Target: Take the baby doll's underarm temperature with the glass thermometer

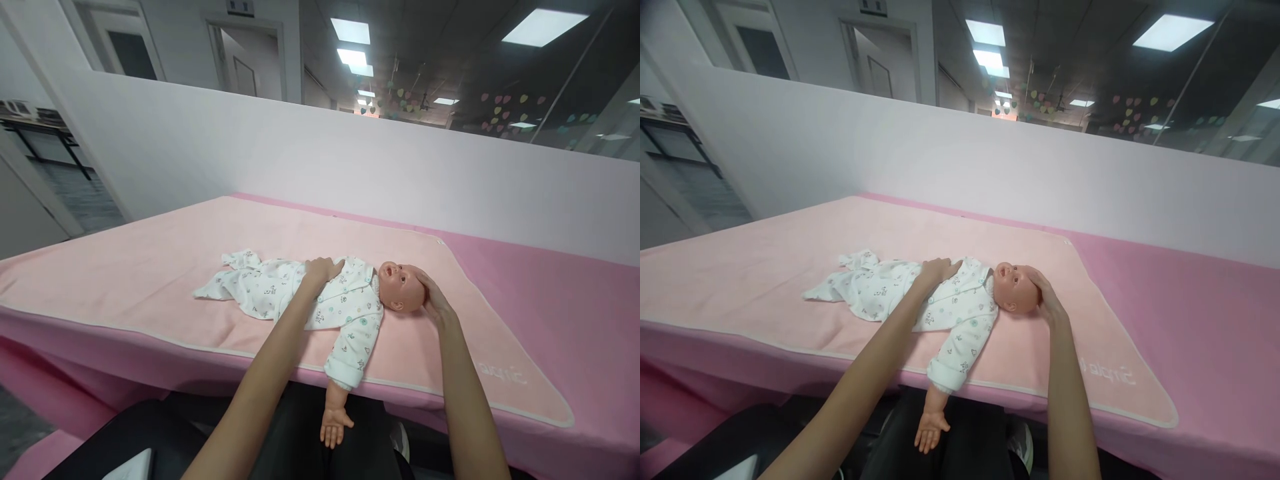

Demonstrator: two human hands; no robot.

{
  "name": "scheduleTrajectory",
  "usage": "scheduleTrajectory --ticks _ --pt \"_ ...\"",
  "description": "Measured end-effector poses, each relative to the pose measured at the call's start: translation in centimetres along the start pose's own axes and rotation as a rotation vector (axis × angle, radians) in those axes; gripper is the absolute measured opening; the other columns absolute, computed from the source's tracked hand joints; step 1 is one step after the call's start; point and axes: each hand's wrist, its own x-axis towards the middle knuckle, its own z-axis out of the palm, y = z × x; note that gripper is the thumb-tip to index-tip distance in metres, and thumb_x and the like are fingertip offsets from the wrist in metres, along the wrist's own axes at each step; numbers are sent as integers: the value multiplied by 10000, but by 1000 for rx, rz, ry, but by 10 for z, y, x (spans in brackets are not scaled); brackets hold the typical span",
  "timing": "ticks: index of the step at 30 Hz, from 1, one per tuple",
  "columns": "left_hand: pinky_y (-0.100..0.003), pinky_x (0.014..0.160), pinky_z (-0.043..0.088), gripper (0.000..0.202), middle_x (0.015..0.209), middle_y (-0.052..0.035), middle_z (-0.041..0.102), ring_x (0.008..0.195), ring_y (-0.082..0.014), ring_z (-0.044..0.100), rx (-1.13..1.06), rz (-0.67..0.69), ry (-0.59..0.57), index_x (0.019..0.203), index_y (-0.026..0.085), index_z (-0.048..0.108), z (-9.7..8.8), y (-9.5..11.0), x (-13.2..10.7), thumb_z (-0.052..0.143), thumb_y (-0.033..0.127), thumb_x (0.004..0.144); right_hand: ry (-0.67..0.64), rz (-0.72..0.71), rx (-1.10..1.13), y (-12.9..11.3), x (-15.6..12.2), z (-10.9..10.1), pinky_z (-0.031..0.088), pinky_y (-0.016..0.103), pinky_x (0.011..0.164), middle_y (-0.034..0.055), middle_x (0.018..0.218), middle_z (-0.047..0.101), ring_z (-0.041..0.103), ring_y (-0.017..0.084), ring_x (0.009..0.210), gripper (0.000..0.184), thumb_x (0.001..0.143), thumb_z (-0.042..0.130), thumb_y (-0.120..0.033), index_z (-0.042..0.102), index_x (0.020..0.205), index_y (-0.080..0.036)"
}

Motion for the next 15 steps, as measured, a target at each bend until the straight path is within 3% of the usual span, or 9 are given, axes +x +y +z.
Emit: scheduleTrajectory --ticks 5,10,15 --pt "-434 871 340 635 1036 -151 620 983 -286 548 12 -5 14 1003 152 599 0 -1 0 169 571 799 -49 54 63 -1 -9 -8 371 365 1003 -4 1216 557 449 213 1189 435 712 594 -463 575 1107 -282" --pt "-433 885 329 636 1036 -148 619 1001 -282 538 8 2 17 1008 157 593 0 -1 -1 160 574 801 -44 -3 55 -2 -15 -11 426 410 926 39 1183 577 504 228 1126 487 667 637 -474 568 1106 -274" --pt "-439 902 316 662 1102 -161 590 1040 -286 522 11 -1 12 1069 155 567 1 -2 1 147 590 801 -91 35 114 -5 -20 -9 431 426 897 52 1240 531 519 222 1101 537 631 675 -448 539 1123 -283"
